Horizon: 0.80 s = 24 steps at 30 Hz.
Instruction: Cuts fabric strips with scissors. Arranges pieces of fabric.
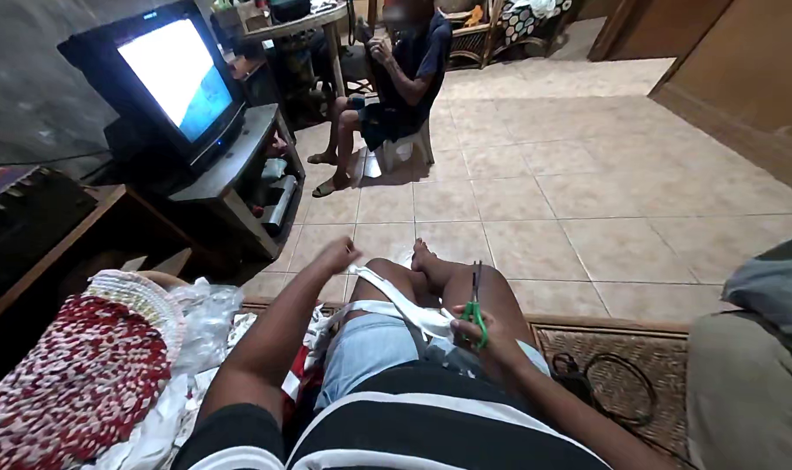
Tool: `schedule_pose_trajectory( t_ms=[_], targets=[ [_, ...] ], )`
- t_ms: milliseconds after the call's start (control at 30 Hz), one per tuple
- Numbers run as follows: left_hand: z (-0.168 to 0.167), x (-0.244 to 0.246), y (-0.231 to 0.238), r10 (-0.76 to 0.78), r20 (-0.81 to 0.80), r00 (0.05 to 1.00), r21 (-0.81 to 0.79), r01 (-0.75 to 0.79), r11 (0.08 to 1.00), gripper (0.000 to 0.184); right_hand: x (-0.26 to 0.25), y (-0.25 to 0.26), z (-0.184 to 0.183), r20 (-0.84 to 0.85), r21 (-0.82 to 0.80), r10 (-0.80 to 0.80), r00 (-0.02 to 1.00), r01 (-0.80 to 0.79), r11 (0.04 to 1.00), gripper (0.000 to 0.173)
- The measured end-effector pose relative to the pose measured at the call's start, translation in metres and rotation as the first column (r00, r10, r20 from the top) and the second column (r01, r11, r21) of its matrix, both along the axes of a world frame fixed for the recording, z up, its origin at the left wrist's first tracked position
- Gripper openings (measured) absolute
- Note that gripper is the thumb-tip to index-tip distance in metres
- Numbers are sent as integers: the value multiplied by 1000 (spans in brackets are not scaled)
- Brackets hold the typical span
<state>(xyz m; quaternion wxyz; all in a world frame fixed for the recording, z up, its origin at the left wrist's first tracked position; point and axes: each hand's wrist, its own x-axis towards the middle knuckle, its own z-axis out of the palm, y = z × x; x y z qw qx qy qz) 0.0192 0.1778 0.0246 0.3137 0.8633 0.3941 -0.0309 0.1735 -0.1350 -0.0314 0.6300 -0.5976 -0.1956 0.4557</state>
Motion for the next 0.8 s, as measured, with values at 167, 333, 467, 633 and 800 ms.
schedule_pose_trajectory(
  t_ms=[167,333,467,633,800],
  targets=[
    [-39,-20,-115,-185,125,975,-730,217,648,59,-3,-2,6,-4,38,25,1000,-25,999,29],
    [-61,-2,-161,413,118,903,-942,-29,333,63,-12,-1,20,44,102,41,998,-46,994,29],
    [-62,15,-170,744,182,643,-961,-43,272,29,-19,0,20,134,113,63,989,-79,990,33],
    [-59,0,-175,751,257,608,-915,-96,392,39,-14,-4,6,218,-57,257,941,-251,966,38],
    [-66,-15,-175,685,332,648,-894,-14,447,41,-8,9,-17,156,-120,230,961,-213,970,45]
  ],
)
